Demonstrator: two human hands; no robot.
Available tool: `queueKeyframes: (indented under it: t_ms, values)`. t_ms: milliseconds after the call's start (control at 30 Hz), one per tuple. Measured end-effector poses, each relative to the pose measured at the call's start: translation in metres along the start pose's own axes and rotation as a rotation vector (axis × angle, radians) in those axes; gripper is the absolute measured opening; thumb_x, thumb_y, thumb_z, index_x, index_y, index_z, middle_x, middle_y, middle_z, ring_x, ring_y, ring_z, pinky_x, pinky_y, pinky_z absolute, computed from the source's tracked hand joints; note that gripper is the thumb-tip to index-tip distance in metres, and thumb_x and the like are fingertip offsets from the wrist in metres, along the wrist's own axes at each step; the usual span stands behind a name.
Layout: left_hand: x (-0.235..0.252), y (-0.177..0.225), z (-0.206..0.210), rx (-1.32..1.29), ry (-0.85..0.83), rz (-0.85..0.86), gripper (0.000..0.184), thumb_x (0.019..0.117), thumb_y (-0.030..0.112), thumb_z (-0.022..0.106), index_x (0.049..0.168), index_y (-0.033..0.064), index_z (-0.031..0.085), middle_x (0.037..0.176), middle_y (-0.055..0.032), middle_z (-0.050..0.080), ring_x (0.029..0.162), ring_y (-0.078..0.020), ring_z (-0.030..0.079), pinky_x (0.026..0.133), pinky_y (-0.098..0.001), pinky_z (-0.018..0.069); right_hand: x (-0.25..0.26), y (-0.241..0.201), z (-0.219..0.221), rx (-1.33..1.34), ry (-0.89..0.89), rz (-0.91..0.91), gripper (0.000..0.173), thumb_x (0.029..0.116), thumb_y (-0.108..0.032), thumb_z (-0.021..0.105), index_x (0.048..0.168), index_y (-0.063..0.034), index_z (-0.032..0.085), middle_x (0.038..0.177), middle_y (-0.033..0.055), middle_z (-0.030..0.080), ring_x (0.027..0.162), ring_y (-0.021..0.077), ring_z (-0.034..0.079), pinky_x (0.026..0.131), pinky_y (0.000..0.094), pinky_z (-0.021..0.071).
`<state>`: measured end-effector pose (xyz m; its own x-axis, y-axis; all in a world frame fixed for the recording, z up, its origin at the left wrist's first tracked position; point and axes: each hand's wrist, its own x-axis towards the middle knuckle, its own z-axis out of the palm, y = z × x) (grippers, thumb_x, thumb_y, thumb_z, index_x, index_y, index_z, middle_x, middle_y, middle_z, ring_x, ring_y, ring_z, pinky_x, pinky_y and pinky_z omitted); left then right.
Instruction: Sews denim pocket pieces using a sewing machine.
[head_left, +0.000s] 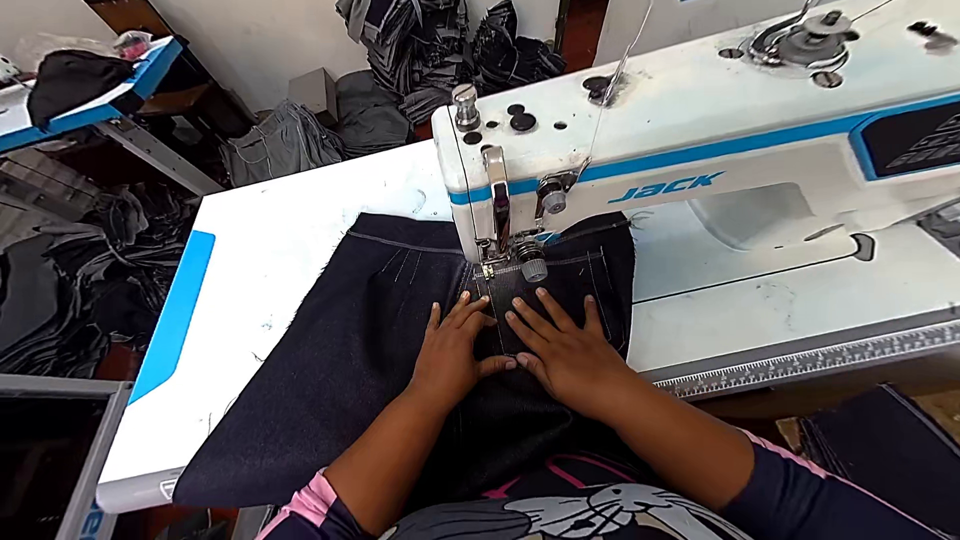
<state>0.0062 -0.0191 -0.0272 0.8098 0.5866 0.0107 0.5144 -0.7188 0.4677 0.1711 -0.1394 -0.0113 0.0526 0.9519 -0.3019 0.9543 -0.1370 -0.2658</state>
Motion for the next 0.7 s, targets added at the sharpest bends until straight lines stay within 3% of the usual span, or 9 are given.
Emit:
queueKeyframes:
  t_ms: [100, 300, 467, 567, 700]
  values:
    - [0.013, -0.008, -0.003, -0.006, 0.028, 0.024, 0.056, 0.0792, 0.047, 0.084, 0.116, 0.006, 0.072, 0.148, -0.0088, 0.059, 0.15, -0.0286, 0.04, 0.122, -0.0659, 0.0179, 0.013, 0.005, 0.001, -0.02, 0.109, -0.024, 0.057, 0.1108, -0.041, 0.035, 0.164, -0.0205, 0.028, 0.172, -0.0006, 0.021, 0.16, 0.0328, 0.007, 0.113, 0.08, 0.0005]
    - [0.044, -0.023, -0.01, -0.01, 0.051, 0.039, 0.056, 0.0779, 0.046, 0.086, 0.115, 0.0056, 0.072, 0.149, -0.0097, 0.058, 0.15, -0.0288, 0.04, 0.122, -0.0659, 0.0168, 0.041, 0.015, -0.019, -0.002, 0.043, -0.005, 0.055, 0.1123, -0.038, 0.03, 0.165, -0.0204, 0.024, 0.173, -0.0025, 0.017, 0.16, 0.031, 0.006, 0.115, 0.0782, -0.0014]
    - [0.068, -0.031, -0.018, 0.024, 0.048, 0.045, 0.059, 0.0791, 0.045, 0.086, 0.117, 0.0019, 0.071, 0.131, -0.0172, 0.067, 0.142, -0.0345, 0.049, 0.122, -0.0662, 0.019, 0.062, 0.021, -0.031, 0.014, 0.063, 0.003, 0.053, 0.1124, -0.036, 0.031, 0.162, -0.0177, 0.033, 0.17, -0.0002, 0.026, 0.16, 0.0312, 0.009, 0.116, 0.0775, -0.0015]
    - [0.081, -0.032, -0.025, 0.053, 0.012, -0.001, 0.064, 0.0808, 0.047, 0.084, 0.124, 0.002, 0.069, 0.141, -0.0191, 0.062, 0.144, -0.0323, 0.047, 0.123, -0.0617, 0.0177, 0.071, 0.022, -0.04, 0.008, 0.055, 0.019, 0.052, 0.1127, -0.036, 0.03, 0.16, -0.0148, 0.038, 0.169, 0.002, 0.03, 0.159, 0.0325, 0.012, 0.116, 0.0769, -0.001]
    - [0.095, -0.036, -0.031, 0.08, -0.011, -0.023, 0.072, 0.0824, 0.048, 0.083, 0.133, 0.0001, 0.064, 0.146, -0.02, 0.058, 0.146, -0.0319, 0.045, 0.125, -0.0599, 0.0166, 0.078, 0.023, -0.05, 0.075, 0.068, 0.027, 0.047, 0.1119, -0.033, 0.036, 0.148, -0.0094, 0.055, 0.158, 0.0077, 0.047, 0.156, 0.0352, 0.022, 0.117, 0.0752, -0.0005]
